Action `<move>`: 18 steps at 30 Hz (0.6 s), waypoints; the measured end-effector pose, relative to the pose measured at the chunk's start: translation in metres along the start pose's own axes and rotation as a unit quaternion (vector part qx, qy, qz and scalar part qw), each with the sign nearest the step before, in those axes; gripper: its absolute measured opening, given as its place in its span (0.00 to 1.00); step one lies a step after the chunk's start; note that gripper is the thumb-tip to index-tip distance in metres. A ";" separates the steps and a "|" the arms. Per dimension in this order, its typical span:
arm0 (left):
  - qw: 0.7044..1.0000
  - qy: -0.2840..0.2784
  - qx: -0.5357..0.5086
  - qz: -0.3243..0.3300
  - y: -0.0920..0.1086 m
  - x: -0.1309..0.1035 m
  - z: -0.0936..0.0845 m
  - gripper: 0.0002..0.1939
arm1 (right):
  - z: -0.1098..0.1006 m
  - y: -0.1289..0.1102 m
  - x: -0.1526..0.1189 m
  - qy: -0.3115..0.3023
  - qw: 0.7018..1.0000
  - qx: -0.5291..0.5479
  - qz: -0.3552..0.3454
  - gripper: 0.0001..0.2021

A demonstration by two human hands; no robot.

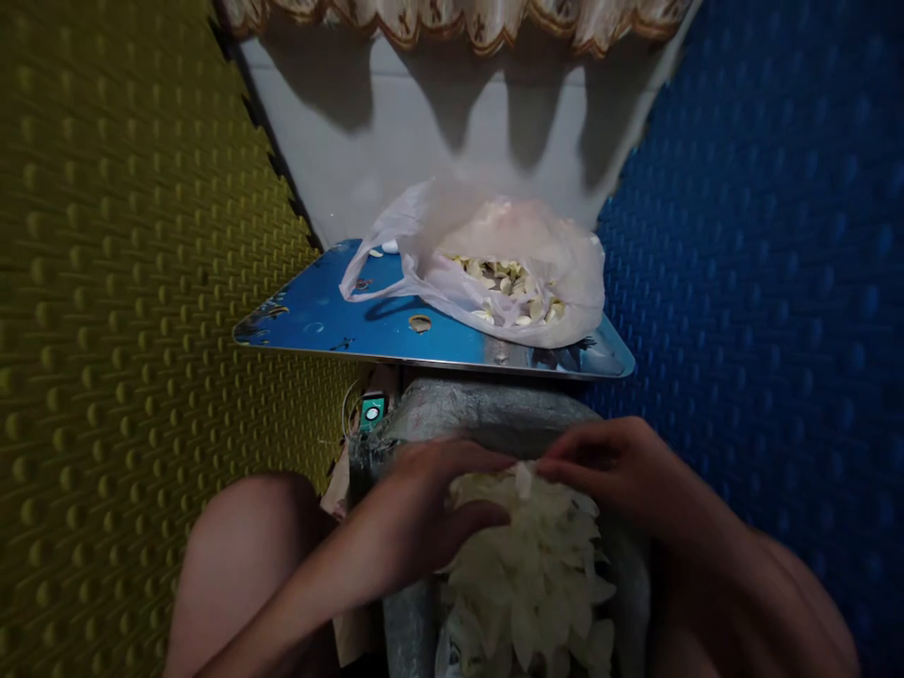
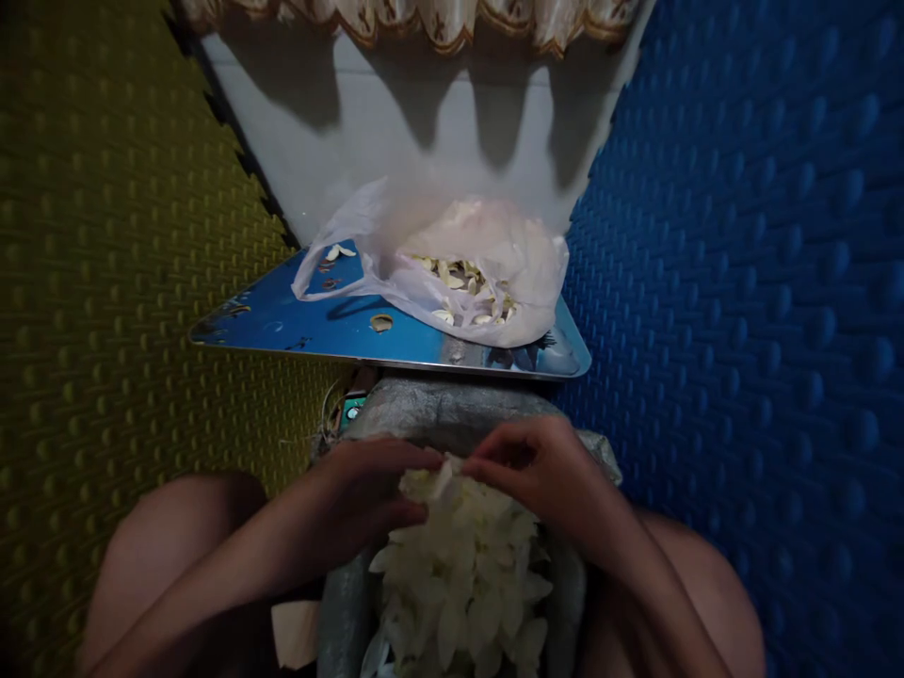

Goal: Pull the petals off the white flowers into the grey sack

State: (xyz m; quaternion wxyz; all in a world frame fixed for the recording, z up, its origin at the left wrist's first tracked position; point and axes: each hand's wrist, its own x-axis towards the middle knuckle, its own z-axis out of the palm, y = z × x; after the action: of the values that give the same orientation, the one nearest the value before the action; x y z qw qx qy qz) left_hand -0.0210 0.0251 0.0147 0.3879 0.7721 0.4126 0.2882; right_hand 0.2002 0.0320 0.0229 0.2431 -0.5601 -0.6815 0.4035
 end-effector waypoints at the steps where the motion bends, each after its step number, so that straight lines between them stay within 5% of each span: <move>1: 1.000 0.001 0.014 0.005 0.001 0.002 -0.001 0.14 | -0.001 0.003 -0.001 -0.016 0.999 -0.041 -0.012 0.10; 5: 0.996 0.058 0.075 0.003 0.009 0.047 -0.021 0.09 | -0.004 0.011 -0.004 0.001 0.986 -0.142 -0.083 0.15; 8: 0.956 0.126 0.259 0.058 0.009 0.115 -0.042 0.07 | -0.005 0.008 -0.001 0.055 0.982 -0.158 -0.092 0.11; 12: 0.941 0.123 0.305 0.079 -0.004 0.193 -0.057 0.07 | -0.004 -0.001 0.000 0.129 0.973 -0.172 -0.081 0.25; 15: 0.933 0.135 0.308 0.126 -0.008 0.201 -0.058 0.02 | -0.002 -0.002 -0.001 0.170 0.976 -0.113 -0.077 0.24; 18: 0.918 0.178 0.290 0.205 0.000 0.162 -0.045 0.08 | 0.000 -0.001 0.001 0.173 0.981 0.065 -0.049 0.22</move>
State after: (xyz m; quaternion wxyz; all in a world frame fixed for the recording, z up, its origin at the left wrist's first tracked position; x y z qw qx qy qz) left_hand 0.0243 0.1809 0.0587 -0.0003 0.8544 0.3727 0.3621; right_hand 0.1993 0.0325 0.0241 0.4132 -0.5701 -0.6280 0.3316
